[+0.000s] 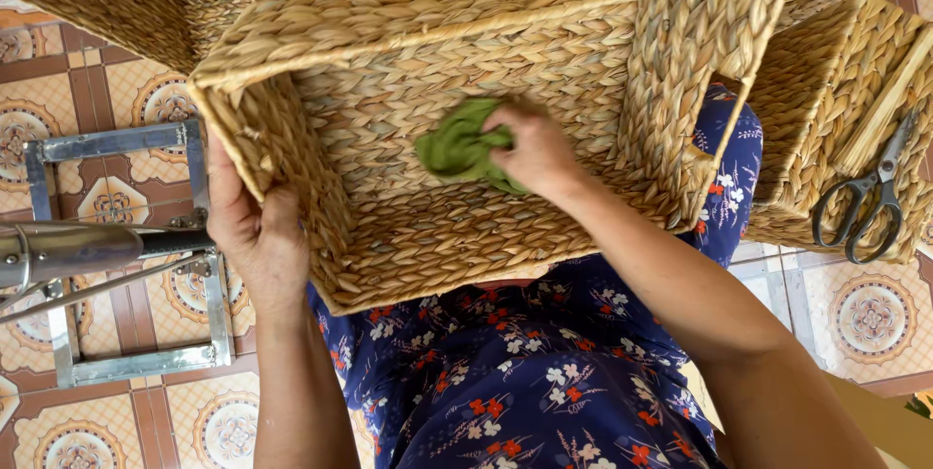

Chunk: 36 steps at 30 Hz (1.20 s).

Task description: The person wipes the interior and exterior surfaces of woven baskets using a green cloth. They handle multiple baskets, turning them over to clean all sides, and occasionally use a bundle of thin sticks to scrub the basket's interior.

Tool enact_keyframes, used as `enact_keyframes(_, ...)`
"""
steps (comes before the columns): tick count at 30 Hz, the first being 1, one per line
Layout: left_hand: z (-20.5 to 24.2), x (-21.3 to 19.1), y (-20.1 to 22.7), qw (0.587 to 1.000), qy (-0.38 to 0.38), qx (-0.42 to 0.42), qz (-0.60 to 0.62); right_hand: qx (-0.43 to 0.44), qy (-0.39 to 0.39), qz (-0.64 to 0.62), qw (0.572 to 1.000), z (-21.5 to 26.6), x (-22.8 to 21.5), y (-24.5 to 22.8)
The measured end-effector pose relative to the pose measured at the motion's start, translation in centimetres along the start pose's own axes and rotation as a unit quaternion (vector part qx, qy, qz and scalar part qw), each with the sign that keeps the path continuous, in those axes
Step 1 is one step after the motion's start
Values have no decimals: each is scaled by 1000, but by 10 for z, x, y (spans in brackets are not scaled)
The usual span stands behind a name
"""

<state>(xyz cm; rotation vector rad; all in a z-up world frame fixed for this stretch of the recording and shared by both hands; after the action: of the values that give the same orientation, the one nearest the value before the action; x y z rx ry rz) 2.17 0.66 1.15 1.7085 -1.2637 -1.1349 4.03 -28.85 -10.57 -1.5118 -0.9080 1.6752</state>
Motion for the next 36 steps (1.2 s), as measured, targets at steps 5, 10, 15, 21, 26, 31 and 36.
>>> enact_keyframes(5,-1,-2,0,999,-1,-20,26,103,186,37,976,22,-86,2)
enact_keyframes(10,2,0,6,1000,-2,-3,2,177,126,101,971,-6,-46,23)
enact_keyframes(15,4,1,4,1000,1,-30,4,77,132,252,956,-29,-16,35)
enact_keyframes(21,1,1,-5,1000,-2,-4,14,-224,75,95,967,-40,48,-49)
enact_keyframes(26,5,1,-15,1000,4,-14,12,113,193,-587,778,-53,-16,13)
enact_keyframes(31,0,6,-14,999,0,-9,48,16,248,-35,968,-26,-93,51)
enact_keyframes(36,-2,4,-2,999,-16,3,-44,-138,287,136,938,-23,-26,-2)
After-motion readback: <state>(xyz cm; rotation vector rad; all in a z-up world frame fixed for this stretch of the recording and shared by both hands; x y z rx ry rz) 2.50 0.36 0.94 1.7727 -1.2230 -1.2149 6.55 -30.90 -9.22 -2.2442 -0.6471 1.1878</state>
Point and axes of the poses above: each hand's wrist, its own z-axis away from the middle knuckle, its own x-axis out of the palm, y = z × x, the point moved 3 cm from there along -z, towards the middle knuckle, and after that the axes turned 15 degrees about -z, right-handed, at the moved point
